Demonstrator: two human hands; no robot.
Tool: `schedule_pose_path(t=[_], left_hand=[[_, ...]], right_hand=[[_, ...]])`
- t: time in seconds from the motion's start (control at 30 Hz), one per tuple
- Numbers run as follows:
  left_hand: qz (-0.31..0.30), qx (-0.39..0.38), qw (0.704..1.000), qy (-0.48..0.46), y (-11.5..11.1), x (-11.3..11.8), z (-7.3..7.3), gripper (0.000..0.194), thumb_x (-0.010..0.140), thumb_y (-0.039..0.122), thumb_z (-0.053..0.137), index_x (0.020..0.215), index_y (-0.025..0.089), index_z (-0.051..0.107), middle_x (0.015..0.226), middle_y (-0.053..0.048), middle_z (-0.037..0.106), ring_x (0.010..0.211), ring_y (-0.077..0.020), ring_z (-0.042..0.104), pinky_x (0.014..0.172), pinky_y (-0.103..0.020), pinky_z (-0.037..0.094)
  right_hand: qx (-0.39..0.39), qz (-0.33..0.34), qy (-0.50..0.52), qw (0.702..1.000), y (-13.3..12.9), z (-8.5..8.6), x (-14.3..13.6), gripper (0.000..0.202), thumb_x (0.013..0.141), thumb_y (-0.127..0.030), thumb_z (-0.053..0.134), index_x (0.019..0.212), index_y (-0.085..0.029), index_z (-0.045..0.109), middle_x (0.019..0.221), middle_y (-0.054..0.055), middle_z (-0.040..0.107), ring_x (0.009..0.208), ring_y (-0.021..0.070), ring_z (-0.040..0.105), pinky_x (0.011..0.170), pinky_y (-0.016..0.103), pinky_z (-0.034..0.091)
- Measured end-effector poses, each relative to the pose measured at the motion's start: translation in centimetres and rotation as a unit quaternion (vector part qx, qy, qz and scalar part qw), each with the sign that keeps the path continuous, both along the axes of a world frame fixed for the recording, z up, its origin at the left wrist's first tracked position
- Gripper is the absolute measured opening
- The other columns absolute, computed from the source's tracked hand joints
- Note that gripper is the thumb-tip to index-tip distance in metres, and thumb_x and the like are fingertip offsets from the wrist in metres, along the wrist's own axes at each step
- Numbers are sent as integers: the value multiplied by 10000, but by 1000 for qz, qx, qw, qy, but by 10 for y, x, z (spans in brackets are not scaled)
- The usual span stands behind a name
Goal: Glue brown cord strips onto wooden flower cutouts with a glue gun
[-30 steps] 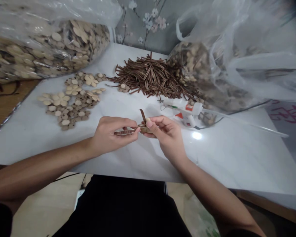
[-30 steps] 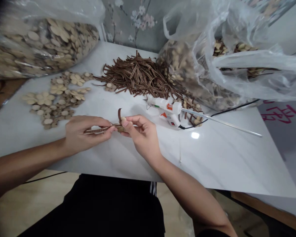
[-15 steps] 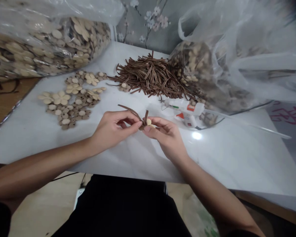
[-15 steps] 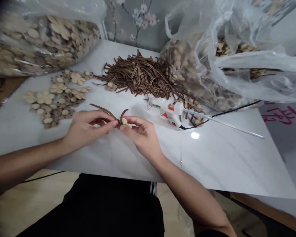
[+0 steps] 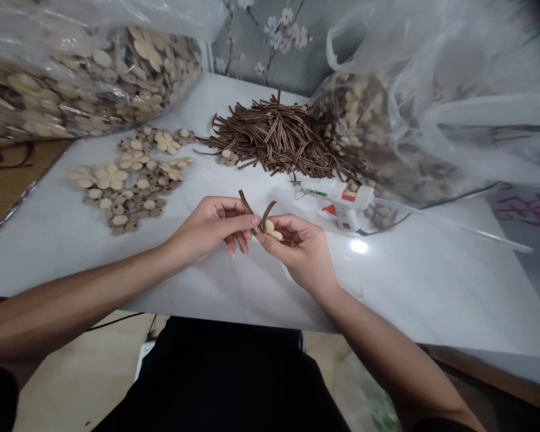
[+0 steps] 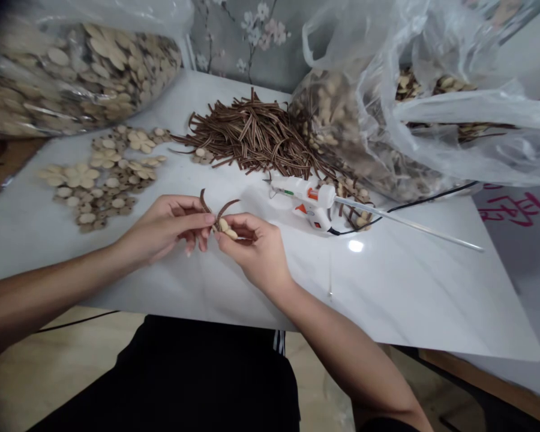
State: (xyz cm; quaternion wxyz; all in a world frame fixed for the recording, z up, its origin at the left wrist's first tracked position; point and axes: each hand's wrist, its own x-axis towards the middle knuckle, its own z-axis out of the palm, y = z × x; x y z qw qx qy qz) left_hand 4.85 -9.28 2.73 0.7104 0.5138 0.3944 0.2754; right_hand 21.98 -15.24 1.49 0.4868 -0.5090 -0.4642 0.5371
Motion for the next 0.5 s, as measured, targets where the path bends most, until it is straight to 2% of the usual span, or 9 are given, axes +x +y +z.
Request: schedule_pose_path(t=[0.1,0.27,0.5], left_hand=[[13,9,1000,-8,-1,0,-2,177,773,285,750,739,138,657,614,2,669,503,-138,668,375,-175,497],[53,82,995,14,-7,2,-1,121,761,218,749,773,127,670,645,-18,702,566,-156,698,418,-188,548],[73,128,989,29,-12,4,-1,83,762,170,710,711,135,655,590,-3,667,514,-142,672,394,-195,546]], right_hand=[[-9,-13,21,1000,1,2,-1,131,706,-216,776,814,-191,706,748,-14,695,667,107,617,652,242,511],[-29,-13,77,996,3,4,0,101,702,-211,793,767,-191,718,652,-46,638,600,73,549,623,218,486],[-50,2,136,989,3,-6,0,81,730,-216,790,776,-202,726,676,-44,638,628,63,548,643,208,469]])
